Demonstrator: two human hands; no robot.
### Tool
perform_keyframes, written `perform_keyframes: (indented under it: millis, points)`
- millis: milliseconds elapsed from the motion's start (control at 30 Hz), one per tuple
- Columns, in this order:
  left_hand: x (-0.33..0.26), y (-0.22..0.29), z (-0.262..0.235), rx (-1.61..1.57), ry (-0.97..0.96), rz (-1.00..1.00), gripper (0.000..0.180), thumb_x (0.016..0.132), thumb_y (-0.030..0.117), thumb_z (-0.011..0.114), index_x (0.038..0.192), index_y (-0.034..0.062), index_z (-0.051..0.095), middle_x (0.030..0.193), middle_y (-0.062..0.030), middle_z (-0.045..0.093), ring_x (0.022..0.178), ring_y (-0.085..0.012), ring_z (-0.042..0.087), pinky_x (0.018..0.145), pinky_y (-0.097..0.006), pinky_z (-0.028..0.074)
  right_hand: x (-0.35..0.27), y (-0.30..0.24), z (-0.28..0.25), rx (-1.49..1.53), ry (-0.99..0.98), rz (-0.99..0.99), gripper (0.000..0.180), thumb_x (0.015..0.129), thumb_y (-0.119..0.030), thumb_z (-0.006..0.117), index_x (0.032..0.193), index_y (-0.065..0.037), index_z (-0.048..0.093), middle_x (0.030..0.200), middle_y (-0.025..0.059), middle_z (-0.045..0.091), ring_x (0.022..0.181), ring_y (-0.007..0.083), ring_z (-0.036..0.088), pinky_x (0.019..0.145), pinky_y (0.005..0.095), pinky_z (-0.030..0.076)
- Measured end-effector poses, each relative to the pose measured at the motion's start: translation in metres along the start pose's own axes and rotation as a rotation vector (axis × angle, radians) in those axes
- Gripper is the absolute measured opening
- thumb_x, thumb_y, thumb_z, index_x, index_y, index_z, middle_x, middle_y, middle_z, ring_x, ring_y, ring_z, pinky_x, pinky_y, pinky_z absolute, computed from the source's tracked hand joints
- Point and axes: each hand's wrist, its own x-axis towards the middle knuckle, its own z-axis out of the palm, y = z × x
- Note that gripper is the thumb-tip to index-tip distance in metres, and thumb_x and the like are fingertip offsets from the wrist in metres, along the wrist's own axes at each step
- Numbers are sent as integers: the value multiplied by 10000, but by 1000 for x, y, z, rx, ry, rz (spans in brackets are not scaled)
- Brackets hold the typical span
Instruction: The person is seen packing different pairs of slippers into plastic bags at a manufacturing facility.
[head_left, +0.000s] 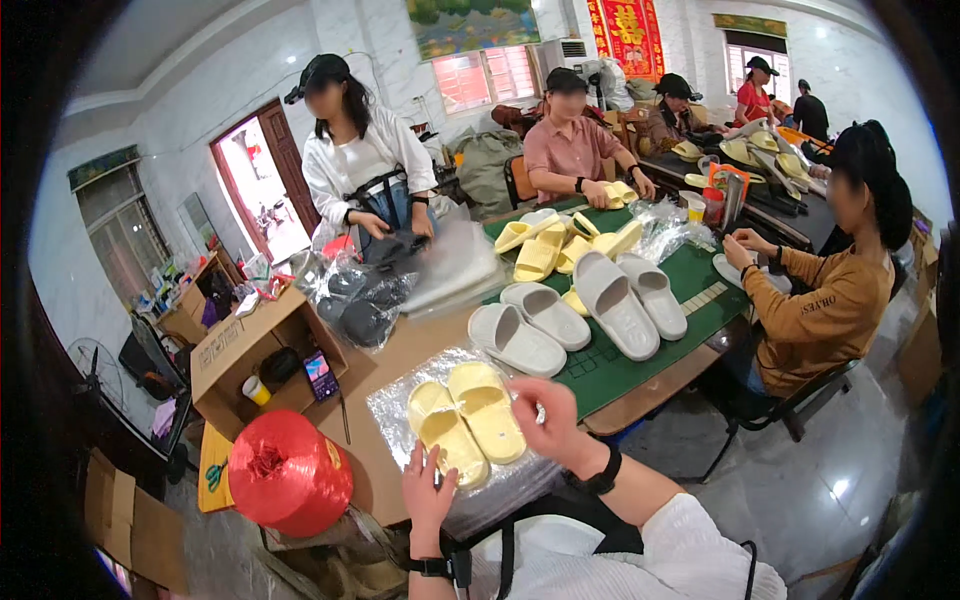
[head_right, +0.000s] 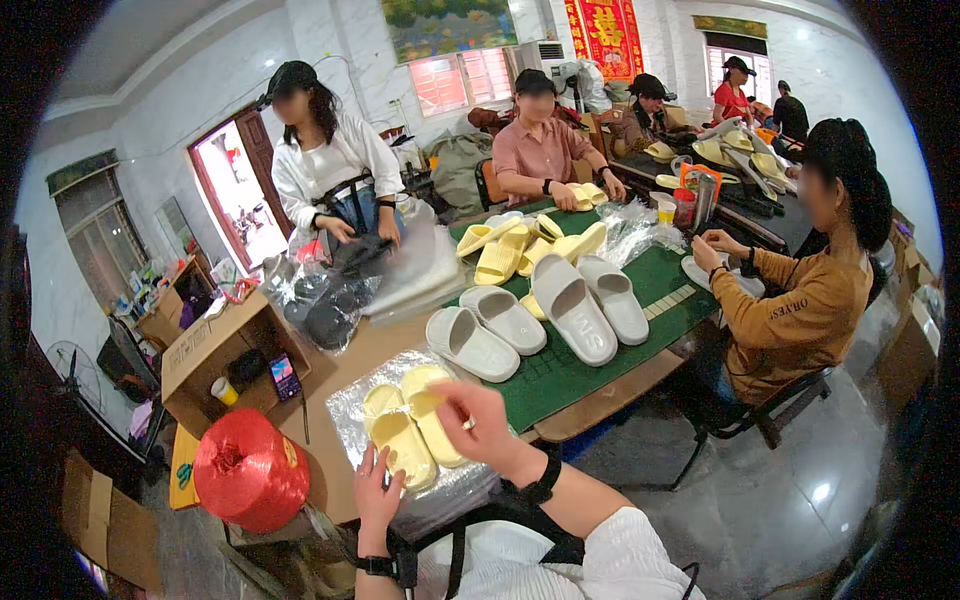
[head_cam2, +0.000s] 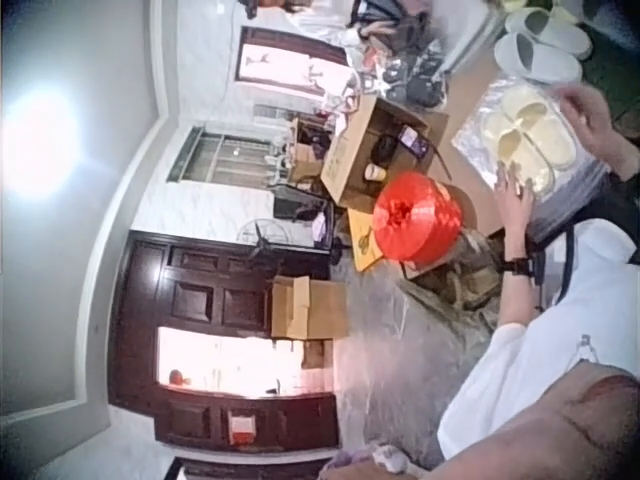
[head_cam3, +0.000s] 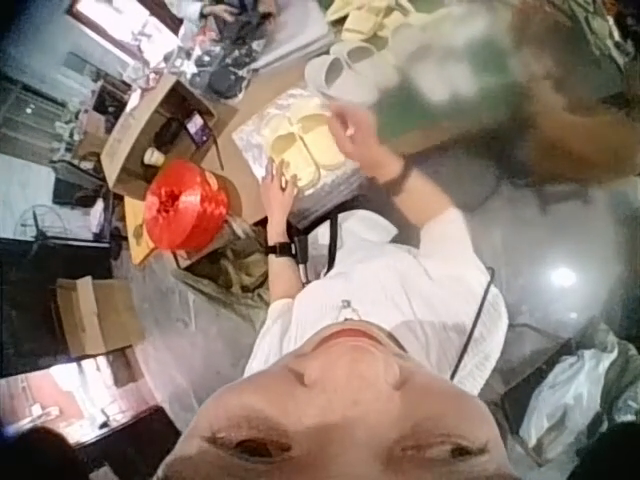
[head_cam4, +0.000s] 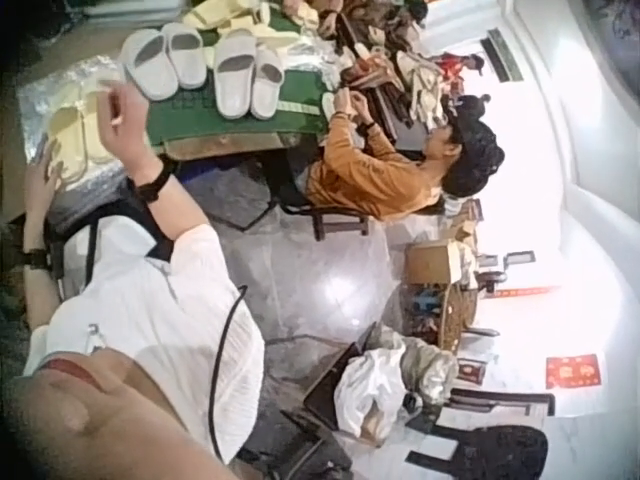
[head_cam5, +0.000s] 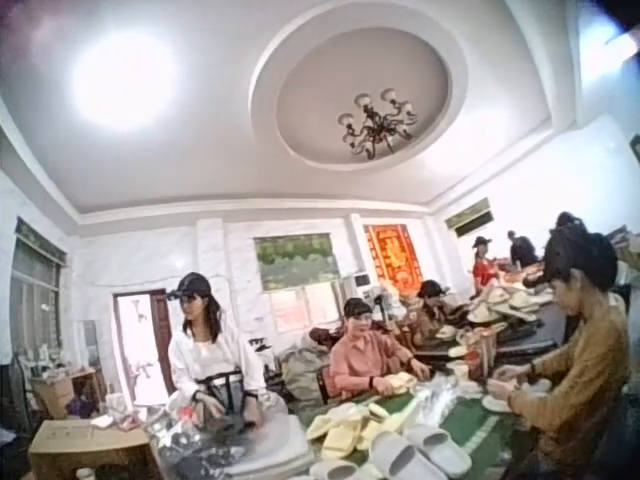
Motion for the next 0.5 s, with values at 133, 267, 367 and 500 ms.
perform_keyframes:
  millis: [133, 267, 367, 500]
  points:
    - [-1, 3, -2, 19, 16, 44, 533, 887, 282, 694, 1368, 80, 586, 1519, -217, 446, 1282, -436, 500, 1045, -495, 408, -32, 38, 8, -188, -254, -44, 167, 870, -101, 698, 1034, -85, 725, 739, 87, 672, 602, 222, 646, 556, 326, 502]
    - [-3, -2, 1, 12, -9, 8, 531, 900, 318, 687, 1373, 97, 587, 1533, -212, 434, 1347, -438, 458, 1080, -499, 391, -92, 99, 6, -430, -372, 255, 157, 892, -220, 661, 1011, -148, 733, 737, 115, 677, 674, 313, 667, 617, 410, 537]
    - [-1, -5, 5, 7, -9, 21, 533, 892, 313, 698, 1370, 100, 592, 1538, -220, 426, 1351, -438, 454, 1092, -504, 385, -101, 110, -1, -463, -381, 366, 162, 910, -239, 643, 1016, -150, 727, 740, 120, 680, 693, 325, 672, 629, 425, 535]
    - [0, 1, 0, 14, 13, -2, 522, 881, 283, 712, 1357, 96, 607, 1545, -215, 418, 1322, -443, 474, 1089, -497, 395, -96, 103, 1, -399, -365, 464, 168, 918, -238, 640, 1024, -132, 715, 749, 122, 686, 711, 329, 678, 643, 432, 536]
